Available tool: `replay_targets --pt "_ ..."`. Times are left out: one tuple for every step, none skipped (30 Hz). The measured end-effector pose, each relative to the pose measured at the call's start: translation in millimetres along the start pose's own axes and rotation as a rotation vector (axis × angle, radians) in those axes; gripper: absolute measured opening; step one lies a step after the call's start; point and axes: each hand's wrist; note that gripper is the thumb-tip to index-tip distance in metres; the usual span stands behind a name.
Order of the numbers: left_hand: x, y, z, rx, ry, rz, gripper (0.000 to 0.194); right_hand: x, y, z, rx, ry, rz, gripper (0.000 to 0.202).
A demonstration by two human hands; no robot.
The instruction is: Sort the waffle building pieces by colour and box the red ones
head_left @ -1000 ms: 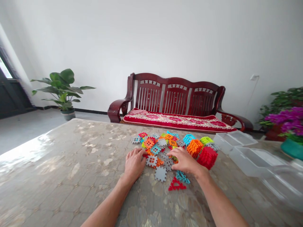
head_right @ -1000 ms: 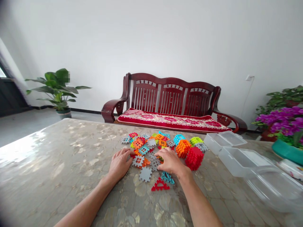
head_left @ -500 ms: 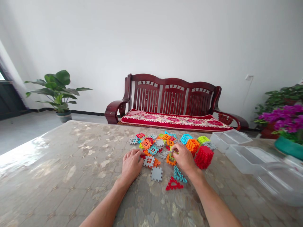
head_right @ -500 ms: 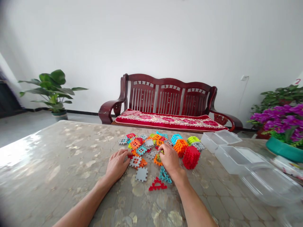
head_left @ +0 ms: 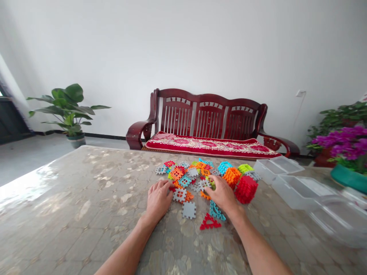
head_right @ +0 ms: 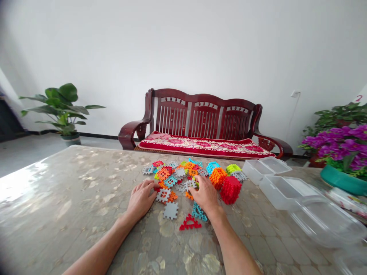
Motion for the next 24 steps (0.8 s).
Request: replay_targets --pt "0.1 0.1 0.0 -0.001 -0.002 -0.001 0.029 0.6 0.4 3.5 0.034 0.021 0.02 0.051" --pt "0.2 0.1 0.1 -0.001 -0.002 -0.002 0.029 0.8 0.8 6.1 0.064 0.045 0.042 0.058" --pt "0.2 0.0 0.3 -0.001 -0.003 -0.002 0.029 0.6 1.2 7.5 0.087 0.071 0.068 0.062" --pt "0.2 -0.1 0.5 0.001 -0.002 -0.002 0.029 -0.1 1.5 8.1 0.104 0.093 0.09 0.065" --pt "0.1 -0.3 0.7 0.002 -0.002 -0.002 0.029 -0.9 1.9 7.8 0.116 0.113 0.11 0.066" --pt "0.0 -0.5 0.9 0.002 -0.003 -0.003 0.029 -1.8 2.2 7.0 0.126 0.129 0.127 0.065" --pt "-0.1 -0.7 1.1 0.002 -0.004 -0.002 0.029 -2.6 2.5 6.0 0.136 0.138 0.142 0.062" --pt "-0.2 -0.8 1.2 0.001 -0.004 -0.002 0.029 -3.1 2.8 5.2 0.145 0.14 0.151 0.06" --pt "-0.4 -0.9 1.3 0.0 -0.001 -0.001 0.029 -3.4 3.0 4.6 0.152 0.134 0.154 0.057" --pt "-0.5 -0.9 1.2 -0.001 0.003 0.0 0.029 -3.4 3.1 4.4 0.156 0.125 0.154 0.055" --pt "-0.7 -0.7 1.0 -0.002 0.006 0.001 0.029 -3.2 3.1 4.7 0.159 0.117 0.15 0.054" --pt "-0.8 -0.5 0.8 -0.004 0.008 0.002 0.029 -2.7 3.2 5.3 0.159 0.11 0.141 0.053" --pt "-0.8 -0.2 0.4 -0.005 0.008 0.002 0.029 -2.1 3.2 6.2 0.158 0.106 0.133 0.053" --pt "-0.7 0.2 0.0 -0.008 0.006 0.001 0.029 -1.4 3.4 7.2 0.158 0.105 0.129 0.053" --pt "-0.6 0.6 -0.4 -0.009 0.004 0.0 0.029 -0.6 3.7 8.2 0.16 0.107 0.128 0.053" --pt "-0.5 1.0 -0.8 -0.011 0.001 -0.001 0.029 0.1 4.1 9.2 0.165 0.11 0.13 0.054" --pt "-0.3 1.3 -1.1 -0.013 -0.001 -0.003 0.029 0.8 4.7 10.1 0.174 0.114 0.131 0.055" --pt "-0.1 1.5 -1.3 -0.015 -0.002 -0.006 0.028 1.5 5.5 10.9 0.184 0.119 0.134 0.056" --pt "0.0 1.5 -1.3 -0.017 -0.004 -0.008 0.028 2.1 6.4 11.6 0.194 0.125 0.137 0.055" --pt "0.1 1.4 -1.1 -0.021 -0.007 -0.009 0.028 2.6 7.3 12.2 0.203 0.129 0.139 0.052" --pt "0.1 1.1 -0.7 -0.024 -0.008 -0.009 0.028 3.0 8.2 12.6 0.211 0.131 0.14 0.047" --pt "0.0 0.7 -0.3 -0.026 -0.008 -0.009 0.028 3.2 8.9 13.0 0.218 0.134 0.144 0.043" --pt "-0.2 0.2 0.3 -0.027 -0.008 -0.008 0.028 3.4 9.3 13.1 0.223 0.137 0.145 0.041" --pt "-0.4 -0.3 0.8 -0.027 -0.009 -0.008 0.029 3.4 9.4 13.0 0.224 0.142 0.141 0.041"
Point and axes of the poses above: each hand's wrist, its own x-axis away from the middle knuckle, its own y-axis out of the back of the hand, z = x × y, and after that the axes turned 9 degrees about z, right-handed
